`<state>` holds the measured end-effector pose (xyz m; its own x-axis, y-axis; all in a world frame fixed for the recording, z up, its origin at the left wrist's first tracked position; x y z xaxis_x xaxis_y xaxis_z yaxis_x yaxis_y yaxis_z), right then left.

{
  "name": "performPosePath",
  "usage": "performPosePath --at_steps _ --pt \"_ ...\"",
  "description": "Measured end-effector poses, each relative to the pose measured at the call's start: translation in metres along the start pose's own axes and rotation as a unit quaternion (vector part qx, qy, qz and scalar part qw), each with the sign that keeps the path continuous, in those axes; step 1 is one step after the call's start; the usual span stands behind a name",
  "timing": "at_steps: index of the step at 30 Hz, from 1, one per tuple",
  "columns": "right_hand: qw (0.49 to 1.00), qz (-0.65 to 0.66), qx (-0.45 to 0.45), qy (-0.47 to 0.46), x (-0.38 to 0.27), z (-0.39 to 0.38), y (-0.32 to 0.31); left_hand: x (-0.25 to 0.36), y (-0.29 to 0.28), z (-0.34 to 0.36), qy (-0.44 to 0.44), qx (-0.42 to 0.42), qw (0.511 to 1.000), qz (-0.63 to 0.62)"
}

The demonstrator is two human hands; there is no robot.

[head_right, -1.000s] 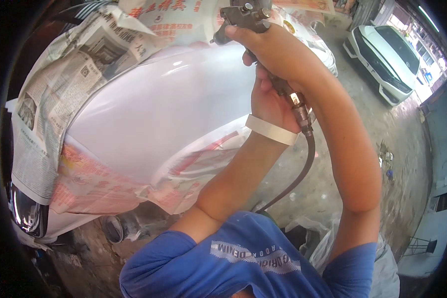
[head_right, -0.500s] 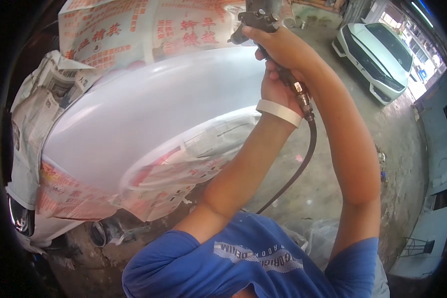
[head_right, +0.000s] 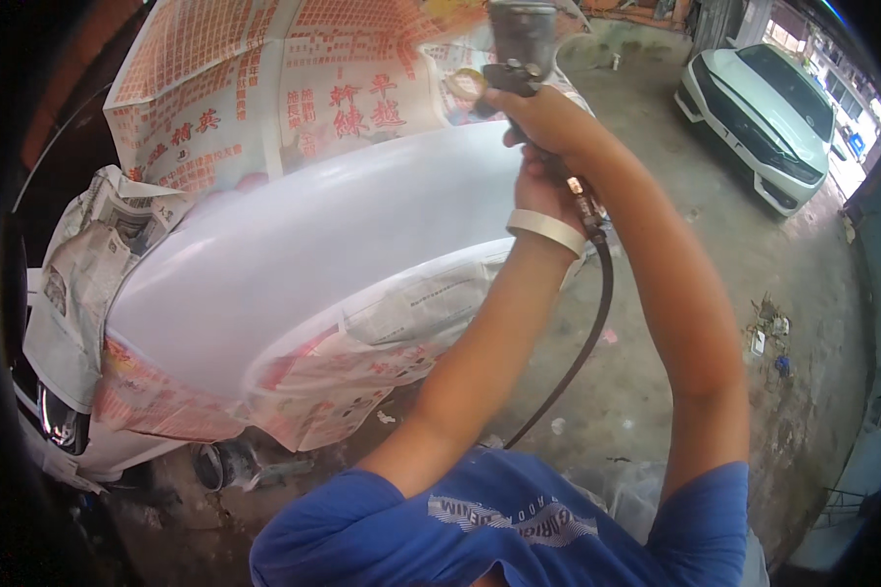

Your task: The person uses a spray gun to apply white paint to a car's rear panel and tailgate while moving around the vehicle.

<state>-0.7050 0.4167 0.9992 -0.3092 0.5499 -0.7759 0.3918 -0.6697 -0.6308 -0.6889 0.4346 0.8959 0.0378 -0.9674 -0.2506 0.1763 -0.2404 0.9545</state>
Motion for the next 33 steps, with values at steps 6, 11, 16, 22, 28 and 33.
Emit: performPosePath --at_steps 6,11,16,22,28,33 --pt "0.996 0.01 -0.058 -0.066 -0.059 -0.017 0.038 0.05 0.041 -0.042 0.138 0.058 0.98 0.134" --pt "0.99 0.057 -0.099 -0.085 -0.078 -0.023 0.043 0.064 0.055 -0.051 0.159 -0.039 0.979 0.119" --pt "0.997 -0.01 -0.053 -0.058 -0.054 -0.013 0.026 0.041 0.032 -0.022 0.066 -0.071 0.994 0.048" --pt "0.998 -0.06 0.007 0.01 -0.002 0.005 -0.018 -0.017 0.004 0.015 0.016 0.014 1.0 -0.023" --pt "0.996 -0.035 0.06 0.055 0.04 0.015 -0.058 -0.064 -0.025 0.054 -0.049 0.01 0.996 -0.071" --pt "0.991 -0.039 0.089 0.091 0.078 0.027 -0.079 -0.09 -0.053 0.08 -0.091 -0.045 0.989 -0.106"
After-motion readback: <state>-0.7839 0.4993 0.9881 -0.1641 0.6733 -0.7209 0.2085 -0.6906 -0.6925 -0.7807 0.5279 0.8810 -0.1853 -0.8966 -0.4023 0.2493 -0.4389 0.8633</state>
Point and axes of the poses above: each hand's wrist, its own z-axis towards the middle knuckle, its own y-axis out of the palm, x = y × z, the point moved 7 cm from there along z, towards the middle knuckle, and after that the axes turned 12 degrees about -z, right-handed, at the moved point
